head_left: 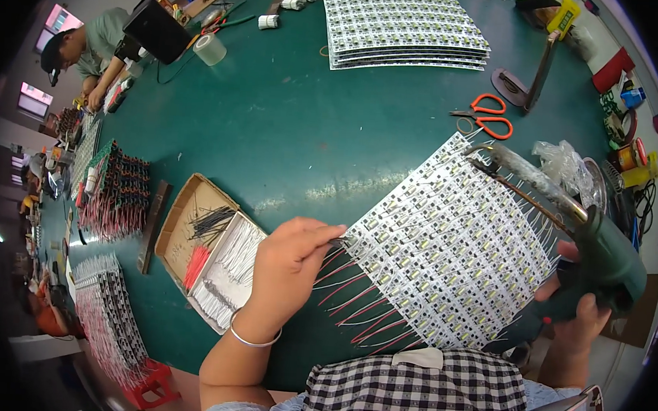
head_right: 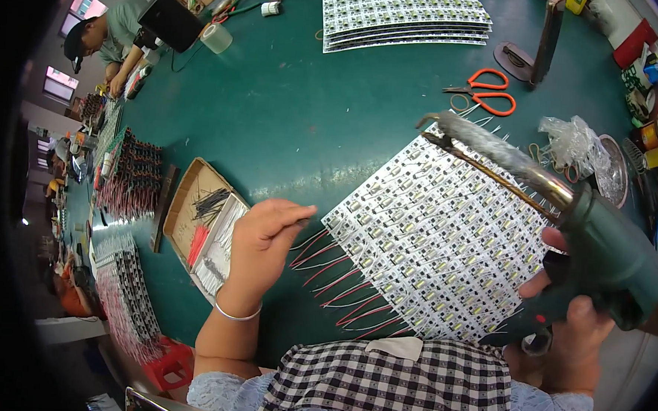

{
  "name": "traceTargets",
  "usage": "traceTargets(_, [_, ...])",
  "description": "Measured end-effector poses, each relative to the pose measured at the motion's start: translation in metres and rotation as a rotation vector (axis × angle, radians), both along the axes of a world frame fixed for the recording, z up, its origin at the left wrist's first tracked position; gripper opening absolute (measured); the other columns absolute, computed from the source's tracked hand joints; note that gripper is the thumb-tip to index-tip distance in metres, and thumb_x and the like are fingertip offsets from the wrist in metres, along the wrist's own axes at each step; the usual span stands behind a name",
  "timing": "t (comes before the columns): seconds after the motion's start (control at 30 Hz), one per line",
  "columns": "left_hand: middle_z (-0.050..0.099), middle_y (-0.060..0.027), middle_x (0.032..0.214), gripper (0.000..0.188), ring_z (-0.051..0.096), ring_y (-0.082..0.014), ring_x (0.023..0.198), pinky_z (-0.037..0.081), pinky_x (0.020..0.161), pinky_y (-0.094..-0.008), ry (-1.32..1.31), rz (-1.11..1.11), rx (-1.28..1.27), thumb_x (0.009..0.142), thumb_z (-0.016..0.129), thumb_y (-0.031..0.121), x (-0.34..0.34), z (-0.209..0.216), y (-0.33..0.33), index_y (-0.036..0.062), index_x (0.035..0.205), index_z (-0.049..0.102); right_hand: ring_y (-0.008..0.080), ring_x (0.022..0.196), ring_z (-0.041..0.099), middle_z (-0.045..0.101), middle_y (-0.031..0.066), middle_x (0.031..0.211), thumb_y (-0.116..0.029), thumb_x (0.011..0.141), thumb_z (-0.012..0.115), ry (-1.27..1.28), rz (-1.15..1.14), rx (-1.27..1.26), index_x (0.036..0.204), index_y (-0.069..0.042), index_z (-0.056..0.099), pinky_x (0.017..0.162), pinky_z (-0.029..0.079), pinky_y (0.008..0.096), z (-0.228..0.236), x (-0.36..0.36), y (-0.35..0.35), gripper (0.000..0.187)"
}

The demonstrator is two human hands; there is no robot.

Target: The person retrieves sleeves from a box, fits them over wires on an LED board by hand, and solders the connections using a soldering gun.

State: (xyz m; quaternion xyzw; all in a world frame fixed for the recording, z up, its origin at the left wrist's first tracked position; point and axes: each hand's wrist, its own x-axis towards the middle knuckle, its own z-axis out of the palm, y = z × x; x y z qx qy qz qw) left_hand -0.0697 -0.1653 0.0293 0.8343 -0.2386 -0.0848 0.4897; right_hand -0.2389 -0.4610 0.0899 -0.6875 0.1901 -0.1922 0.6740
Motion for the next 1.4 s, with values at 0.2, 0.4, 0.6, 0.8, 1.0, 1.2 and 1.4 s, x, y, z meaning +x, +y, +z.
traceTargets(0.2, [0.062, -0.0052, 0.082, 0.022, 0.059, -0.0242, 0.086, 0.044, 0.076, -0.0352, -0.333, -0.039, 0.238, 0.070, 0.064, -0.002, 0.002, -0.014, -0.016, 0.0101, 0.087, 0.069, 0.0270, 0.068, 0.063, 0.055, 0.0257, 0.112, -0.030, 0.083, 0.063, 0.043, 0.247, 0.374, 0.131, 0.002, 0.035, 0.051, 0.056, 0.0315, -0.033, 0.018, 0.022, 0.064])
traceTargets(0.4, [0.056, 0.0050, 0.074, 0.020, 0.055, -0.0163, 0.087, 0.025, 0.087, -0.0468, -0.715, 0.058, 0.547, 0.069, 0.064, 0.008, -0.001, -0.027, -0.017, 0.0185, 0.085, 0.069, 0.0226, 0.063, 0.063, 0.059, 0.0197, 0.104, -0.023, 0.084, 0.062, 0.094, 0.294, 0.387, 0.129, 0.003, 0.037, 0.055, 0.053, 0.0317, -0.052, 0.014, 0.040, 0.057])
traceTargets(0.6, [0.053, 0.0053, 0.071, 0.016, 0.055, -0.0154, 0.086, 0.026, 0.084, -0.0457, -0.789, 0.054, 0.538, 0.070, 0.062, 0.012, -0.003, -0.032, -0.018, 0.0188, 0.083, 0.068, 0.0161, 0.066, 0.063, 0.063, 0.0070, 0.081, -0.014, 0.080, 0.065, 0.235, 0.394, -0.188, 0.109, 0.000, 0.058, 0.064, 0.050, 0.0292, -0.064, 0.003, 0.039, 0.033])
traceTargets(0.8, [0.051, 0.0047, 0.069, 0.013, 0.055, -0.0156, 0.086, 0.026, 0.084, -0.0460, -0.769, 0.010, 0.483, 0.071, 0.061, 0.013, -0.002, -0.037, -0.020, 0.0183, 0.081, 0.068, 0.0303, 0.091, 0.061, 0.065, 0.0114, 0.097, -0.009, 0.070, 0.068, 0.316, 0.471, -0.486, 0.098, -0.006, 0.066, 0.083, 0.045, 0.0402, -0.079, -0.002, 0.044, 0.029])
traceTargets(1.0, [0.051, 0.0041, 0.068, 0.012, 0.055, -0.0159, 0.086, 0.025, 0.085, -0.0467, -0.737, 0.001, 0.479, 0.071, 0.062, 0.012, 0.000, -0.037, -0.020, 0.0177, 0.079, 0.068, 0.0301, 0.093, 0.061, 0.065, 0.0109, 0.099, -0.009, 0.071, 0.068, 0.322, 0.532, -0.574, 0.100, -0.007, 0.065, 0.084, 0.045, 0.0409, -0.076, 0.009, 0.047, 0.030])
traceTargets(1.2, [0.050, 0.0038, 0.068, 0.011, 0.055, -0.0162, 0.086, 0.025, 0.086, -0.0468, -0.748, 0.001, 0.468, 0.070, 0.062, 0.012, 0.000, -0.036, -0.021, 0.0173, 0.078, 0.068, 0.0296, 0.094, 0.061, 0.065, 0.0107, 0.100, -0.008, 0.071, 0.068, 0.301, 0.522, -0.551, 0.101, -0.007, 0.065, 0.084, 0.045, 0.0396, -0.078, 0.013, 0.050, 0.030])
traceTargets(1.4, [0.049, 0.0038, 0.067, 0.011, 0.055, -0.0151, 0.084, 0.025, 0.086, -0.0460, -0.759, 0.002, 0.454, 0.069, 0.062, 0.011, 0.001, -0.037, -0.021, 0.0166, 0.077, 0.068, 0.0279, 0.092, 0.061, 0.065, 0.0094, 0.097, -0.012, 0.070, 0.071, 0.237, 0.532, -0.647, 0.100, -0.008, 0.064, 0.081, 0.047, 0.0374, -0.080, 0.012, 0.049, 0.031])
